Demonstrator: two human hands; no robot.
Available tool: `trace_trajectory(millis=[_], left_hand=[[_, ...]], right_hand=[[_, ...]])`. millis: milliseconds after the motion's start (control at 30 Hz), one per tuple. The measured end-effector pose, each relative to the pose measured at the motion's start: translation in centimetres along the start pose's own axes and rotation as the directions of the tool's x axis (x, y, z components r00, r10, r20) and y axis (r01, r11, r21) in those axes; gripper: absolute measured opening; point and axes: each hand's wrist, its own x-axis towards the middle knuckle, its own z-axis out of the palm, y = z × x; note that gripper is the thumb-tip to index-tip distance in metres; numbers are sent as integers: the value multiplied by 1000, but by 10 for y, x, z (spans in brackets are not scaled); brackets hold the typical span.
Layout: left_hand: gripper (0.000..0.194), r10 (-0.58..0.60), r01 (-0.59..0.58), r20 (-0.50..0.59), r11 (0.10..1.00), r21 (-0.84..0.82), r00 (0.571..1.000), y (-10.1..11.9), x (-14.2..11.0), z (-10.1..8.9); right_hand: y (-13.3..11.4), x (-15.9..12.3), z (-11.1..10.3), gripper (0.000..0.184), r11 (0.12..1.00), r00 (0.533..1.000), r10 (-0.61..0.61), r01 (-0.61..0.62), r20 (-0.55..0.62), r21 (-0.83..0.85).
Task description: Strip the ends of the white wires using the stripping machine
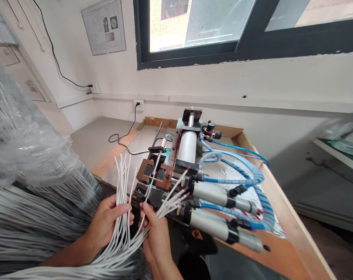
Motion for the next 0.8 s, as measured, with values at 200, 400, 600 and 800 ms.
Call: trace_trajectory(millis=[200,400,600,800], left_hand=[[18,14,-16,30,999,49,999,-7,-2,-2],[15,13,-21,89,996,81,996,-12,-1,-6],[20,-5,7,-18,995,102,1000,-6,-4,-4],[19,23,-17,-41,990,142,999,-4,-3,-3]], right_hand=[[-1,-4,2,26,996,975,90,-83,205,-45],[7,-9,-2,21,980,982,-131,149,138,-128],[7,-5,-5,28,972,972,-214,202,-100,-120],[-1,-4,3,26,998,994,-66,68,-84,14]])
